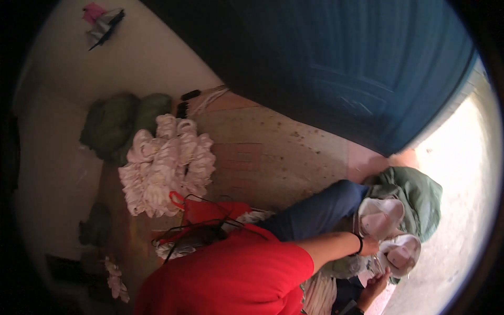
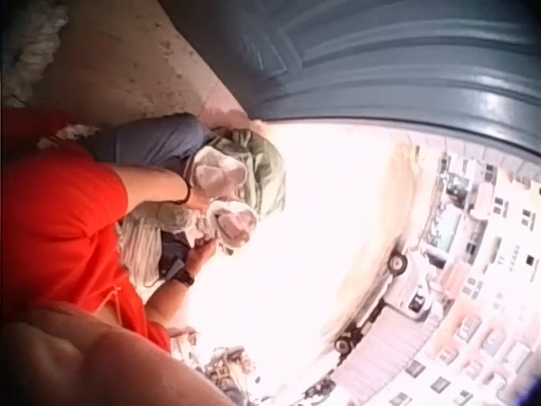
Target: The recorder is lacing up shoes and packing them into bundles in a workshop environment.
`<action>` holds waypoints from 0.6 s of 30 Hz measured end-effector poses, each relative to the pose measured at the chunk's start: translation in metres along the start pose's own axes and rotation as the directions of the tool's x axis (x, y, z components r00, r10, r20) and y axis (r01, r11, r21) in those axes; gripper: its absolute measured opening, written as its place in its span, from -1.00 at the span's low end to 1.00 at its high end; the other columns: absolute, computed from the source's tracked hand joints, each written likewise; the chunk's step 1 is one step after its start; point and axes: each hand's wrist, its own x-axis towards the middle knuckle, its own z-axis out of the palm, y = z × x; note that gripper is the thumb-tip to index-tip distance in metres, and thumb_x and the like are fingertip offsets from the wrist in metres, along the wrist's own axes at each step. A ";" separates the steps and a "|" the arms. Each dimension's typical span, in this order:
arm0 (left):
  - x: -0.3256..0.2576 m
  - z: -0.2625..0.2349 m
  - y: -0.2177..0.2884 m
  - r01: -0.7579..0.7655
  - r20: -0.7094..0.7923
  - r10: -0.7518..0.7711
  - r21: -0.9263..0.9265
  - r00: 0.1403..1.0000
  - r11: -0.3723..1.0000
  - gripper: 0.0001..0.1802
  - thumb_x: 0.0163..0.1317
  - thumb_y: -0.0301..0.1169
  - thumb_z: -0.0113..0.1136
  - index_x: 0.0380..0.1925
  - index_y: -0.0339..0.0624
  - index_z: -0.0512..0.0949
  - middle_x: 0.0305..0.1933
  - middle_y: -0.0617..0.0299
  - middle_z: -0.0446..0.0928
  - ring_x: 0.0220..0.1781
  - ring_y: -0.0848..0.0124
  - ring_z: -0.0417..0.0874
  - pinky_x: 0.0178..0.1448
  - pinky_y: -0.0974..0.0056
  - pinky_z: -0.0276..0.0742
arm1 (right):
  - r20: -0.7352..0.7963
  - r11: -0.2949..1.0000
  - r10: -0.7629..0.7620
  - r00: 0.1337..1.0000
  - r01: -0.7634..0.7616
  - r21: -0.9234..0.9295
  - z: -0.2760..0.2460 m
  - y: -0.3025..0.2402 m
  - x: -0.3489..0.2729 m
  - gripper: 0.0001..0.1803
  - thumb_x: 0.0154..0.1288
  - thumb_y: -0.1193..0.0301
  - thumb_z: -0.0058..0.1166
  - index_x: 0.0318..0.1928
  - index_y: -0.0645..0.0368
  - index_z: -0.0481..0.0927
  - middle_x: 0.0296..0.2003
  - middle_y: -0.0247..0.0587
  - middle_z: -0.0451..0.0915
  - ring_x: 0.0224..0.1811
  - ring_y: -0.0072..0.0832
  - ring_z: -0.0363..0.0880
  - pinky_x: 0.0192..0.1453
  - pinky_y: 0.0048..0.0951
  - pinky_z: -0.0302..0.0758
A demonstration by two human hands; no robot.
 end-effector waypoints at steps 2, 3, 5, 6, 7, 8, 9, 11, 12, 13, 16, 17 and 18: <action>-0.008 -0.009 0.010 0.035 0.073 -0.034 -0.008 0.997 0.999 -0.89 -0.21 -0.53 0.09 -0.60 -0.25 0.58 -0.51 0.00 0.55 -0.36 0.16 0.60 -0.32 0.13 0.51 | 0.004 1.000 0.006 1.000 -0.006 -0.022 -0.006 -0.005 -0.005 -0.48 0.24 -0.01 -0.19 0.04 0.10 0.35 -0.68 -0.59 0.09 -0.74 -0.81 -0.04 -0.72 -0.76 -0.07; -0.008 -0.016 0.013 0.032 0.143 -0.032 0.001 0.989 0.999 -0.87 -0.22 -0.54 0.09 -0.59 -0.26 0.58 -0.50 -0.02 0.55 -0.35 0.15 0.60 -0.30 0.12 0.50 | 0.036 0.999 -0.008 0.999 0.010 -0.041 -0.010 -0.009 -0.006 -0.48 0.24 -0.01 -0.19 0.03 0.11 0.35 -0.68 -0.59 0.09 -0.74 -0.81 -0.04 -0.71 -0.76 -0.08; -0.009 -0.022 0.016 0.008 0.116 0.001 -0.072 0.993 0.997 -0.88 -0.19 -0.52 0.07 -0.59 -0.28 0.57 -0.50 -0.02 0.55 -0.36 0.15 0.60 -0.30 0.12 0.50 | -0.004 0.997 -0.021 1.000 0.021 -0.071 -0.015 -0.009 -0.014 -0.51 0.24 0.01 -0.17 -0.02 0.12 0.39 -0.68 -0.60 0.09 -0.73 -0.81 -0.03 -0.70 -0.76 -0.07; -0.003 -0.034 0.029 -0.042 0.105 0.058 -0.147 0.993 0.988 -0.87 -0.16 -0.50 0.06 -0.60 -0.30 0.56 -0.50 -0.02 0.55 -0.36 0.14 0.60 -0.29 0.12 0.50 | -0.038 0.995 0.006 0.999 -0.010 -0.096 -0.026 -0.009 -0.016 -0.54 0.24 0.03 -0.16 -0.05 0.11 0.41 -0.68 -0.60 0.08 -0.72 -0.81 -0.02 -0.69 -0.76 -0.05; -0.007 -0.041 0.032 -0.043 0.035 0.058 -0.329 0.998 0.943 -0.81 -0.08 -0.41 0.01 -0.60 -0.30 0.54 -0.49 -0.04 0.54 -0.38 0.15 0.59 -0.29 0.12 0.48 | -0.094 0.993 0.027 0.995 -0.038 -0.113 -0.042 -0.005 -0.023 -0.58 0.23 0.05 -0.14 -0.08 0.09 0.43 -0.68 -0.61 0.07 -0.72 -0.81 -0.01 -0.68 -0.75 -0.03; -0.006 -0.034 0.021 0.020 0.025 -0.010 -0.420 1.000 0.907 -0.76 -0.02 -0.34 -0.05 -0.62 -0.26 0.53 -0.51 -0.04 0.53 -0.44 0.16 0.56 -0.31 0.11 0.45 | -0.047 0.995 0.027 0.999 -0.031 -0.099 -0.025 -0.003 -0.028 -0.65 0.22 0.11 -0.13 -0.11 0.05 0.45 -0.69 -0.62 0.08 -0.72 -0.79 0.01 -0.68 -0.71 0.00; -0.008 -0.027 0.008 -0.047 0.016 0.063 -0.487 0.998 0.872 -0.78 0.00 -0.35 -0.08 -0.55 -0.24 0.53 -0.50 -0.05 0.51 -0.48 0.15 0.52 -0.33 0.10 0.43 | 0.069 0.962 -0.206 0.976 0.215 -0.168 -0.040 0.021 -0.017 -0.68 0.22 0.14 -0.13 -0.14 0.04 0.48 -0.71 -0.61 0.10 -0.73 -0.77 0.04 -0.68 -0.69 0.03; -0.025 0.014 -0.054 -0.247 -0.160 0.192 -0.495 0.968 0.833 -0.77 0.06 -0.27 -0.04 -0.46 -0.16 0.53 -0.44 0.03 0.50 -0.39 0.17 0.54 -0.28 0.13 0.46 | 0.147 0.983 0.016 0.989 0.011 -0.183 0.020 -0.007 -0.027 -0.69 0.23 0.15 -0.13 -0.25 0.08 0.54 -0.74 -0.58 0.09 -0.73 -0.75 0.05 -0.68 -0.68 0.04; -0.026 0.013 -0.065 -0.292 -0.115 0.273 -0.204 0.955 0.934 -0.78 0.08 -0.32 -0.08 -0.50 -0.13 0.54 -0.48 0.04 0.48 -0.40 0.17 0.54 -0.30 0.15 0.47 | 0.167 0.950 -0.115 0.979 0.158 -0.271 0.021 -0.005 -0.016 -0.69 0.23 0.15 -0.12 -0.31 0.11 0.55 -0.74 -0.56 0.16 -0.73 -0.74 0.08 -0.68 -0.65 0.06; -0.026 0.019 -0.082 -0.252 -0.020 0.251 -0.029 0.968 0.967 -0.79 0.07 -0.32 -0.08 -0.54 -0.11 0.54 -0.49 0.03 0.47 -0.40 0.14 0.54 -0.29 0.16 0.48 | 0.096 0.937 -0.145 0.985 0.168 -0.305 0.030 -0.016 -0.012 -0.66 0.22 0.15 -0.10 -0.41 0.14 0.56 -0.74 -0.52 0.23 -0.73 -0.73 0.12 -0.68 -0.62 0.09; -0.011 -0.029 -0.048 -0.190 -0.083 0.172 -0.390 0.982 0.901 -0.78 0.09 -0.32 -0.07 -0.55 -0.17 0.51 -0.50 0.04 0.49 -0.38 0.13 0.53 -0.29 0.16 0.43 | 0.017 0.764 -0.396 0.918 0.340 -0.549 0.007 -0.059 -0.015 -0.52 0.23 0.12 -0.10 -0.69 0.22 0.41 -0.79 -0.42 0.28 -0.72 -0.68 0.22 -0.66 -0.54 0.15; -0.006 -0.037 -0.039 0.015 0.003 -0.016 -0.522 1.000 0.853 -0.75 0.06 -0.26 -0.01 -0.49 -0.21 0.52 -0.45 0.01 0.51 -0.36 0.11 0.54 -0.27 0.19 0.44 | 0.024 0.741 -0.438 0.899 0.376 -0.556 0.004 -0.072 -0.010 -0.53 0.23 0.14 -0.10 -0.63 0.29 0.45 -0.77 -0.38 0.32 -0.68 -0.67 0.26 -0.62 -0.55 0.19; 0.000 -0.043 -0.031 0.063 0.041 -0.048 -0.536 0.998 0.842 -0.76 0.02 -0.29 0.06 -0.43 -0.26 0.53 -0.46 0.03 0.54 -0.45 0.22 0.56 -0.32 0.27 0.46 | 0.017 0.747 -0.467 0.884 0.404 -0.528 -0.004 -0.079 -0.003 -0.55 0.23 0.15 -0.09 -0.58 0.30 0.48 -0.74 -0.37 0.34 -0.65 -0.67 0.28 -0.58 -0.57 0.21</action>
